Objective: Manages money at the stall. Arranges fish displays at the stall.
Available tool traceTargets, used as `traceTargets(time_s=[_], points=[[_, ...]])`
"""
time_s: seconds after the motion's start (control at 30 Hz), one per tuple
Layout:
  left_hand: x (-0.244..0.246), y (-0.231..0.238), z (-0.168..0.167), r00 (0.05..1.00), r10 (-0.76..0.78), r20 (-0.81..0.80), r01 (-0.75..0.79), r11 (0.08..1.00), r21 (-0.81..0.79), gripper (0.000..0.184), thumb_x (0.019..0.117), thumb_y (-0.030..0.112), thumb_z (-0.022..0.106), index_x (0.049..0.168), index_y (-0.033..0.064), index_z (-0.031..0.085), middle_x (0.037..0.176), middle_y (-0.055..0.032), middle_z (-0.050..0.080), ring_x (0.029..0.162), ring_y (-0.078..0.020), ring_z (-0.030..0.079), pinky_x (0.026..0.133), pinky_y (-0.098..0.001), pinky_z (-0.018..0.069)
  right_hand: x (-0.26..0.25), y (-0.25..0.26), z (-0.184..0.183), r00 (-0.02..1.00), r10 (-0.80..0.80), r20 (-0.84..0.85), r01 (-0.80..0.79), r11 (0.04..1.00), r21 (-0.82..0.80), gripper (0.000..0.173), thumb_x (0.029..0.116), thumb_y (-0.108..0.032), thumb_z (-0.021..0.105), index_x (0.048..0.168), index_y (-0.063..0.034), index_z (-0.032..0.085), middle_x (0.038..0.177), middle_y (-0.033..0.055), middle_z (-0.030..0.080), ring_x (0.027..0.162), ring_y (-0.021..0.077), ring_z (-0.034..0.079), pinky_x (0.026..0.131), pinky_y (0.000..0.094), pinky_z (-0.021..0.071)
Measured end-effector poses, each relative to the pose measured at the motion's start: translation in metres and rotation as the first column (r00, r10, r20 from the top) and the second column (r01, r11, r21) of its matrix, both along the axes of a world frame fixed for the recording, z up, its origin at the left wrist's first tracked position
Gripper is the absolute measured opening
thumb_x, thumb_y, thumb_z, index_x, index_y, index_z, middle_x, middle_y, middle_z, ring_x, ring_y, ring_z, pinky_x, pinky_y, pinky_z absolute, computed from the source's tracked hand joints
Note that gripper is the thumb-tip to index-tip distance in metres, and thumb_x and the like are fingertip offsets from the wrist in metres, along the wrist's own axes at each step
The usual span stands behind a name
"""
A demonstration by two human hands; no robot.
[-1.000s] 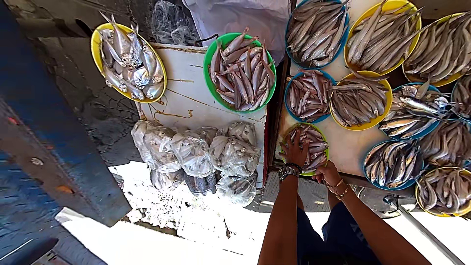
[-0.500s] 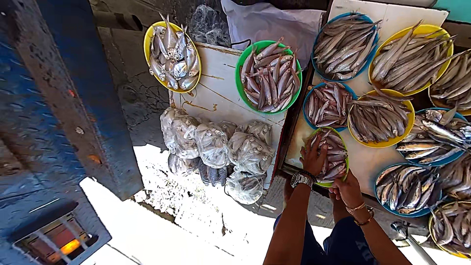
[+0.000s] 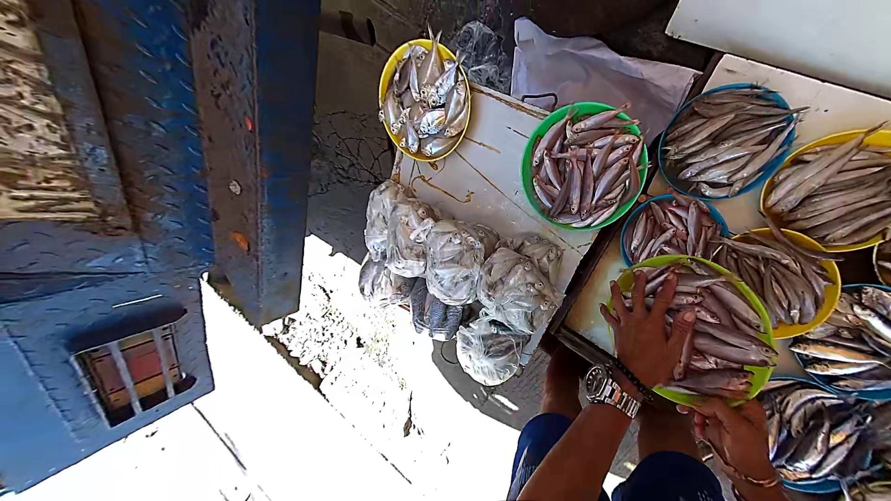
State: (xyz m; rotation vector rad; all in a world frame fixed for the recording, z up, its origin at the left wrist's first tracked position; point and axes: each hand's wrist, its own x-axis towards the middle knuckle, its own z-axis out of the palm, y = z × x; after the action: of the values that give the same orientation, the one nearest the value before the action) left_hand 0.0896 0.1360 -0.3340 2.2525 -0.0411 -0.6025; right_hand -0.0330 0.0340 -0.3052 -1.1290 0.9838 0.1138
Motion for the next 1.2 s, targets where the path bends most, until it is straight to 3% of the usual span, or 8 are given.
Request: traceTargets(time_s=[0.1,0.17,0.3,0.47,0.73,0.97,1.1,1.2], points=[[0.032,0.035,0.039,0.965,0.172,0.198,-0.141,0.977,-0.162,0.056,0.1061,0.048,0.041,0.149,0.0146,0.055,0.161,-0.0223,0.036,0.147,-0.0559,0.025,0.114,-0.0721,0.0218,0.032,0.004,0.002,0.994,-0.014,0.112,0.001,0.993,0.114,0.034,0.0757,0.011,0.045,0.085,-0.0142,0.067,0.064,0.0019,0.073,0.042,0.0079,0.061,0.038,0.0215,0.0501],[0.058,0.07,0.053,0.923,0.301,0.239,-0.241,0.938,-0.25,0.052,0.1057,0.032,0.047,0.146,0.0003,0.053,0.154,-0.0262,0.044,0.14,-0.0454,0.041,0.113,-0.0576,0.0353,0.063,0.01,-0.005,0.979,0.007,0.203,-0.048,0.98,0.193,0.033,0.0739,0.01,0.049,0.083,-0.0148,0.07,0.064,0.0038,0.073,0.042,0.0089,0.062,0.038,0.0224,0.0504],[0.115,0.149,0.058,0.921,0.389,-0.02,-0.374,0.868,-0.326,0.051,0.107,0.018,0.045,0.152,-0.004,0.038,0.14,-0.0257,0.057,0.112,-0.0277,0.066,0.092,-0.0425,0.0559,0.148,0.041,-0.016,0.921,0.111,0.374,-0.218,0.942,0.255,0.027,0.0777,0.008,0.052,0.091,-0.0099,0.067,0.07,0.0063,0.075,0.048,0.012,0.066,0.039,0.0233,0.0517],[0.184,0.22,0.045,0.904,0.427,-0.001,-0.413,0.873,-0.259,0.053,0.1038,0.007,0.046,0.156,0.0045,0.035,0.135,-0.0212,0.059,0.09,-0.0232,0.064,0.075,-0.0402,0.0536,0.26,0.095,-0.015,0.875,0.367,0.316,-0.434,0.883,0.176,0.02,0.0856,0.01,0.046,0.092,-0.0032,0.059,0.066,0.0054,0.071,0.048,0.0106,0.064,0.043,0.0214,0.0517],[0.289,0.257,0.009,0.716,0.687,-0.126,-0.692,0.674,-0.259,0.043,0.0955,-0.003,0.051,0.138,0.0023,0.056,0.123,-0.0185,0.062,0.098,-0.0274,0.064,0.073,-0.0449,0.0562,0.38,0.133,-0.043,0.763,0.637,0.113,-0.645,0.762,0.061,0.012,0.0941,0.009,0.051,0.097,-0.0004,0.058,0.067,0.0079,0.069,0.049,0.0123,0.063,0.046,0.0236,0.0523],[0.307,0.263,-0.015,0.708,0.678,-0.198,-0.7,0.637,-0.322,0.055,0.0948,-0.002,0.052,0.149,0.0045,0.046,0.145,-0.0176,0.052,0.12,-0.0291,0.057,0.088,-0.0491,0.0521,0.401,0.159,-0.039,0.761,0.638,-0.119,-0.646,0.761,-0.053,0.028,0.097,0.004,0.062,0.123,0.0045,0.051,0.082,0.0144,0.071,0.057,0.0162,0.069,0.053,0.0282,0.0582],[0.286,0.276,-0.017,0.778,0.601,-0.185,-0.625,0.71,-0.325,0.058,0.0977,0.002,0.054,0.153,0.0111,0.038,0.146,-0.0153,0.05,0.12,-0.0271,0.057,0.09,-0.0471,0.0534,0.38,0.173,-0.038,0.814,0.565,-0.135,-0.58,0.793,-0.183,0.044,0.0974,-0.003,0.064,0.138,0.0014,0.047,0.086,0.0206,0.072,0.059,0.0253,0.07,0.053,0.0375,0.0601],[0.287,0.264,-0.018,0.736,0.647,-0.2,-0.672,0.66,-0.337,0.059,0.1,0.007,0.051,0.155,0.01,0.032,0.145,-0.0179,0.046,0.117,-0.0267,0.058,0.09,-0.0476,0.0532,0.375,0.171,-0.038,0.804,0.566,-0.182,-0.595,0.767,-0.242,0.058,0.0989,-0.012,0.066,0.146,-0.0002,0.035,0.097,0.0268,0.068,0.068,0.0349,0.071,0.06,0.0484,0.0615]])
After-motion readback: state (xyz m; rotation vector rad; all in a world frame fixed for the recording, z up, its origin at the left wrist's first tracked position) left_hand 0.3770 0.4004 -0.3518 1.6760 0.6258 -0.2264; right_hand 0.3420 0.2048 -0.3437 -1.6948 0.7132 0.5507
